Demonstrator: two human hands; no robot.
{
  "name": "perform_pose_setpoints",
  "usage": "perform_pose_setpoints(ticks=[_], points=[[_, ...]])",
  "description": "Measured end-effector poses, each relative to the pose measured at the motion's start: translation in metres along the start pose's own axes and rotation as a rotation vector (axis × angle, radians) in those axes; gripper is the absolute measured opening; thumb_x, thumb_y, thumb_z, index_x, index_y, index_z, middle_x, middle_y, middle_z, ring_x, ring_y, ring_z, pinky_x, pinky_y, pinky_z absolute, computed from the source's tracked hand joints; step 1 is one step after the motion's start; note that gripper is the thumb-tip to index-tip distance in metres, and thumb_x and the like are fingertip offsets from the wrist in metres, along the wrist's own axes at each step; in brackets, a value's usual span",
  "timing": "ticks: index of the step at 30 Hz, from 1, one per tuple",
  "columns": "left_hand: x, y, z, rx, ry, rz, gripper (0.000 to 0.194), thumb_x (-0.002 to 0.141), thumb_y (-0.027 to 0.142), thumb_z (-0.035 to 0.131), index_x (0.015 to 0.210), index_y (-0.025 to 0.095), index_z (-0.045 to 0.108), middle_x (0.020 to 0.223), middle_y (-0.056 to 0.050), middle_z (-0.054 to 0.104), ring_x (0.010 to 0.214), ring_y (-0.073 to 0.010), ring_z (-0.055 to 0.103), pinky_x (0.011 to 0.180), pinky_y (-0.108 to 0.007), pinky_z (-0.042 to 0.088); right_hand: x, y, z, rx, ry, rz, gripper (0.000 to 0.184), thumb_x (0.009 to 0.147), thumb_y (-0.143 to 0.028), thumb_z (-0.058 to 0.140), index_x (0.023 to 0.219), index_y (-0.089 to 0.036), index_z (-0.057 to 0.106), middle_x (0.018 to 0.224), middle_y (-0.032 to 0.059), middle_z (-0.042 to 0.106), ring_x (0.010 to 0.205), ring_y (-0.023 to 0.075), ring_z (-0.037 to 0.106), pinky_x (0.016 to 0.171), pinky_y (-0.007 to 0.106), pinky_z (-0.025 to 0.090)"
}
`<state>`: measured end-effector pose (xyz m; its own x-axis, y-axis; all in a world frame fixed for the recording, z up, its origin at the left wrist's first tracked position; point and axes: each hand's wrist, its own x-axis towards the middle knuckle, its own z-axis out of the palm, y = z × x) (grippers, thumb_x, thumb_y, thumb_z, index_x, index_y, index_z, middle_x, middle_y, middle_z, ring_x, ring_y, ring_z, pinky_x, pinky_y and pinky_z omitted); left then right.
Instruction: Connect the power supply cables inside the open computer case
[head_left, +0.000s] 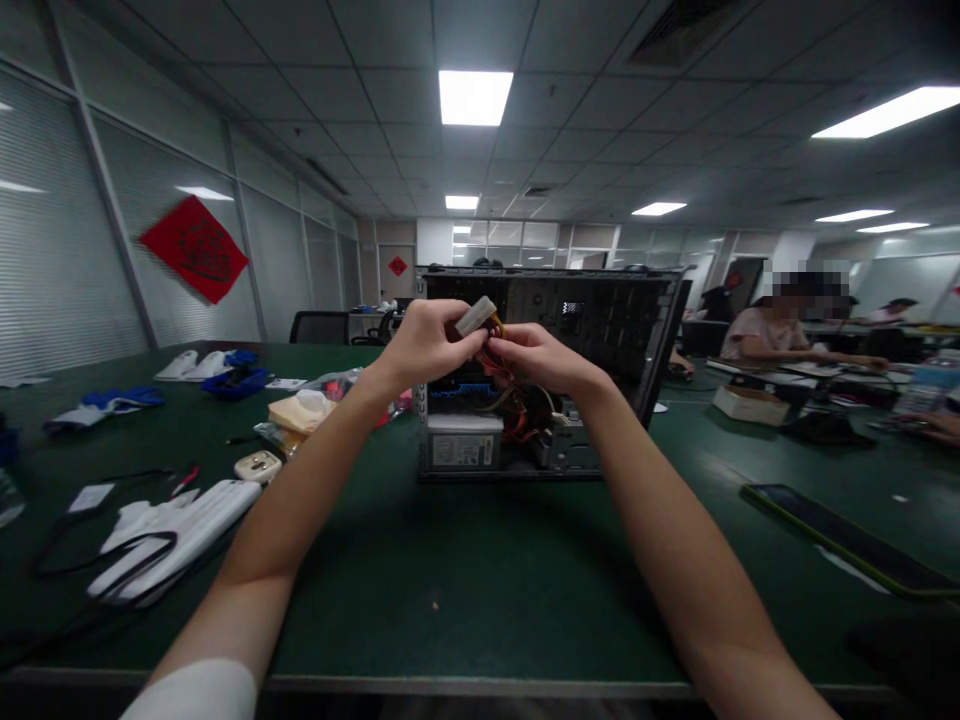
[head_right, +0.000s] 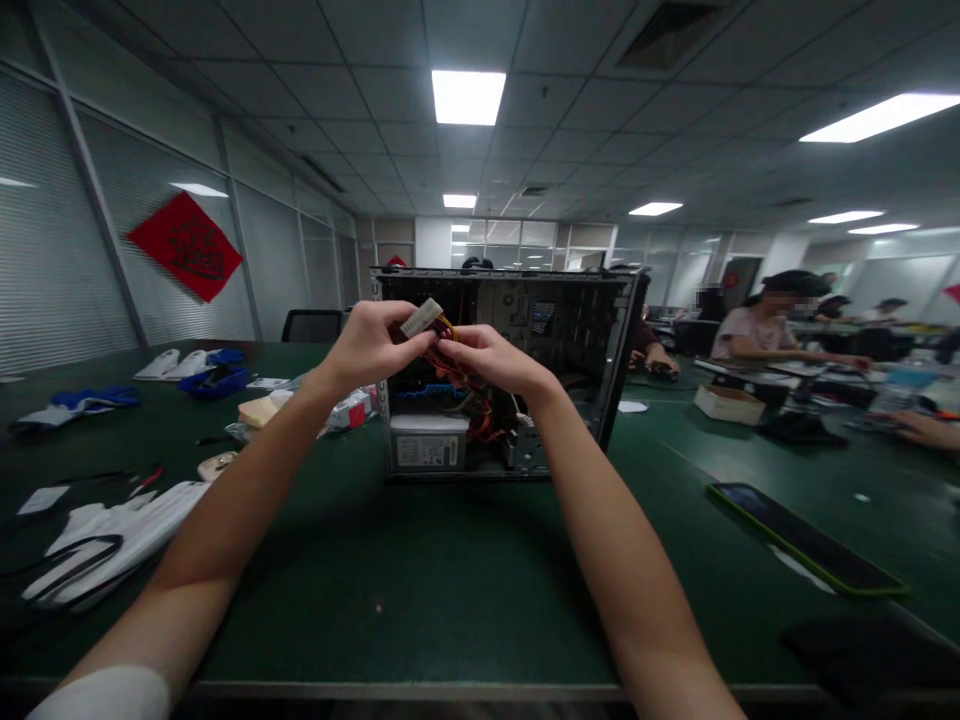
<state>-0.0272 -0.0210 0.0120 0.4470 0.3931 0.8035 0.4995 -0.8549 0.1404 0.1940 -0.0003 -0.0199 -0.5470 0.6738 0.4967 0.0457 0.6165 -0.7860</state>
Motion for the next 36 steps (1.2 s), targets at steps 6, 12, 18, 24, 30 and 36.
perform_pose_setpoints(ticks=[6, 12, 18, 24, 30, 36], points=[[-0.023, 0.03, -0.065, 0.522, -0.386, -0.296, 0.044, 0.096, 0.059, 0.057, 0.098, 0.021, 0.079, 0.088, -0.008, 0.077, 0.066, -0.0181, 0.06, 0.06, -0.028, 0.034, 0.016, 0.012, 0.007, -0.972, 0.263, 0.204, 0.043, 0.103, -0.043, 0.057, 0.083, -0.01, 0.076, 0.072, 0.0057, 0.069, 0.063, 0.0142, 0.056, 0.057, 0.027, 0.033], [-0.037, 0.029, -0.105, 0.475, -0.568, -0.267, 0.048, 0.096, 0.061, 0.053, 0.104, 0.022, 0.08, 0.091, -0.005, 0.078, 0.072, -0.0184, 0.066, 0.064, -0.027, 0.04, 0.043, 0.027, 0.041, -1.249, 0.294, 0.301, 0.038, 0.104, -0.037, 0.055, 0.106, -0.011, 0.083, 0.104, 0.022, 0.08, 0.092, 0.0282, 0.075, 0.072, 0.031, 0.046], [-0.035, 0.016, -0.108, 0.401, -0.681, -0.239, 0.055, 0.095, 0.066, 0.051, 0.11, 0.022, 0.08, 0.097, -0.006, 0.079, 0.076, -0.0189, 0.069, 0.066, -0.026, 0.043, 0.053, 0.037, 0.064, -1.316, 0.319, 0.414, 0.041, 0.107, -0.037, 0.049, 0.12, -0.012, 0.08, 0.116, 0.0245, 0.078, 0.108, 0.0342, 0.076, 0.087, 0.036, 0.056], [-0.028, 0.011, -0.091, 0.364, -0.814, -0.213, 0.059, 0.096, 0.067, 0.048, 0.122, 0.023, 0.077, 0.112, -0.007, 0.08, 0.088, -0.0197, 0.071, 0.072, -0.025, 0.045, 0.063, 0.046, 0.06, -1.342, 0.337, 0.448, 0.042, 0.109, -0.037, 0.046, 0.126, -0.013, 0.077, 0.122, 0.0235, 0.077, 0.115, 0.0333, 0.075, 0.091, 0.036, 0.057], [-0.019, 0.012, -0.075, 0.385, -0.892, -0.249, 0.058, 0.098, 0.061, 0.046, 0.127, 0.02, 0.076, 0.121, -0.01, 0.079, 0.099, -0.0223, 0.071, 0.077, -0.026, 0.048, 0.066, 0.046, 0.061, -1.345, 0.357, 0.455, 0.044, 0.11, -0.036, 0.043, 0.129, -0.011, 0.075, 0.123, 0.0247, 0.076, 0.118, 0.0335, 0.074, 0.093, 0.036, 0.058], [-0.015, -0.005, -0.063, 0.385, -0.955, -0.284, 0.065, 0.098, 0.065, 0.045, 0.131, 0.018, 0.074, 0.121, -0.011, 0.079, 0.098, -0.0235, 0.072, 0.077, -0.028, 0.05, 0.071, 0.04, 0.071, -1.333, 0.353, 0.454, 0.041, 0.11, -0.031, 0.045, 0.127, -0.011, 0.076, 0.122, 0.0239, 0.077, 0.116, 0.0336, 0.075, 0.093, 0.038, 0.058]])
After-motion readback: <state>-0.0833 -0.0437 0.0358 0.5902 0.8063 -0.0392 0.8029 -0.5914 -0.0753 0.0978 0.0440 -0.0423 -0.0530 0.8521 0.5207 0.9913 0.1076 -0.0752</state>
